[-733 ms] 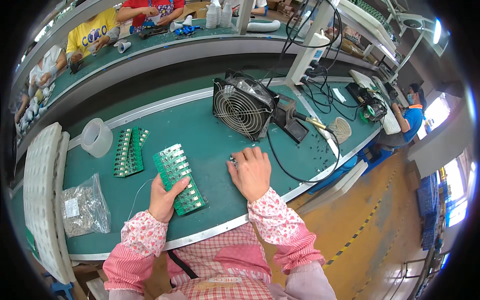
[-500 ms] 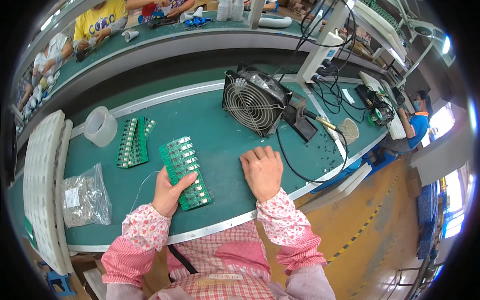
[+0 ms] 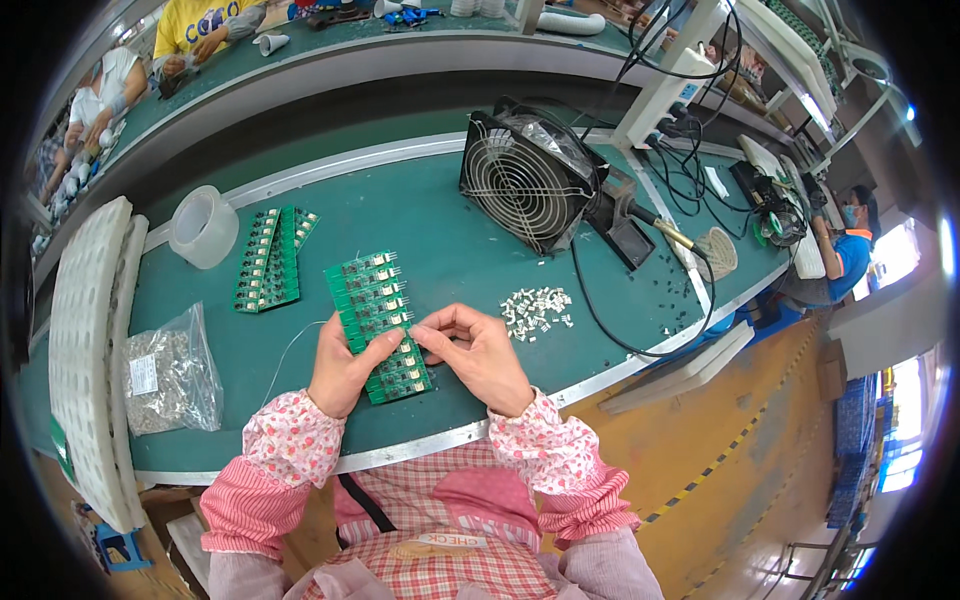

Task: The person assembles electronic components onto printed circuit boards and solders them in place with a soldering iron and soldering wire, using pliers to manipulate components.

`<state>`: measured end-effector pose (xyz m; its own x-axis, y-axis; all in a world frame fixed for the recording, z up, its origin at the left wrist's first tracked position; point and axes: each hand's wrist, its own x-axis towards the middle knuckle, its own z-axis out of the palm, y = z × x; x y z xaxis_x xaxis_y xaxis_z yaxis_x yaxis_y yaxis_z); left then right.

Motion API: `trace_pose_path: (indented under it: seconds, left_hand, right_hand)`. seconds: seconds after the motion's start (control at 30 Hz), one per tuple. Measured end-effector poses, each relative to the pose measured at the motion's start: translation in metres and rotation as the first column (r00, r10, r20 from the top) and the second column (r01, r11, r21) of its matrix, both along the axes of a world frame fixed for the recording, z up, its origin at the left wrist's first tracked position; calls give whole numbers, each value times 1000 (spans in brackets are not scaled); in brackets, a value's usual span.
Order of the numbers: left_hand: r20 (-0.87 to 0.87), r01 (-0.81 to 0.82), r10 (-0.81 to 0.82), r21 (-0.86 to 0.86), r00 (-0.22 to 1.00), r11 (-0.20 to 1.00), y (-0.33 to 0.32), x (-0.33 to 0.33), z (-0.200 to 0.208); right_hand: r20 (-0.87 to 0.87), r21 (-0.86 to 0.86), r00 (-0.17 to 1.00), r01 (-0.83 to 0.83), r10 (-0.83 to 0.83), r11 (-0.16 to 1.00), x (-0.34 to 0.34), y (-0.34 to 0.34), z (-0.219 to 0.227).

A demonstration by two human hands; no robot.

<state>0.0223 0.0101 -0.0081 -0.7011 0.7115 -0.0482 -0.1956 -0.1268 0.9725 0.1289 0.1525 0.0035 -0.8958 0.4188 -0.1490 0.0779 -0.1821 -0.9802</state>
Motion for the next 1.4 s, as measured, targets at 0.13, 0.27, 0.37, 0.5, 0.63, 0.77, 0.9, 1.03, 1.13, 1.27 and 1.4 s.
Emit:
trace_pose_path:
  seconds: [0.13, 0.27, 0.37, 0.5, 0.63, 0.77, 0.9, 1.03, 1.13, 1.27, 1.4]
  left_hand:
    - [-48, 4, -5, -20, 999, 1000, 1, 1, -1]
    - [-122, -20, 17, -21, 992, 1000, 1, 2, 2]
    - [-144, -20, 15, -30, 989, 999, 2, 2, -1]
    - [-189, -12, 0, -62, 982, 998, 2, 2, 2]
    - [-183, -13, 2, -61, 983, 998, 3, 2, 1]
    - [-192, -6, -8, -70, 981, 998, 1, 4, 1]
    - [-262, -2, -24, -97, 965, 995, 0, 5, 3]
    - [-232, 78, -92, -68, 968, 995, -1, 5, 2]
    - [-22, 70, -69, 50, 997, 996, 1, 0, -3]
    - [161, 30, -49, 115, 986, 993, 0, -3, 4]
    - [298, 39, -87, 164, 951, 986, -1, -6, 4]
  right_hand:
    - [23, -39, 999, -27, 28, 999, 0, 1, 0]
    - [21, -63, 1000, -4, 6, 998, -2, -3, -1]
    - [-10, -89, 1000, 8, -9, 996, -1, -3, -7]
    - [-27, -142, 999, -30, 26, 989, 1, -2, -6]
    - [-86, -78, 996, 13, -19, 997, 2, -8, -10]
    - [-104, -27, 994, 16, -18, 1000, 4, -11, -16]
    - [-118, -7, 993, -3, 3, 1000, 3, -12, -23]
    - [-118, -34, 986, 118, -121, 992, 1, -15, -22]
    - [-29, 115, 988, 154, -152, 981, 8, -14, -13]
    - [-55, 24, 970, 237, -235, 971, 15, -6, -6]
    - [63, 355, 969, 202, -239, 913, 23, 8, -5]
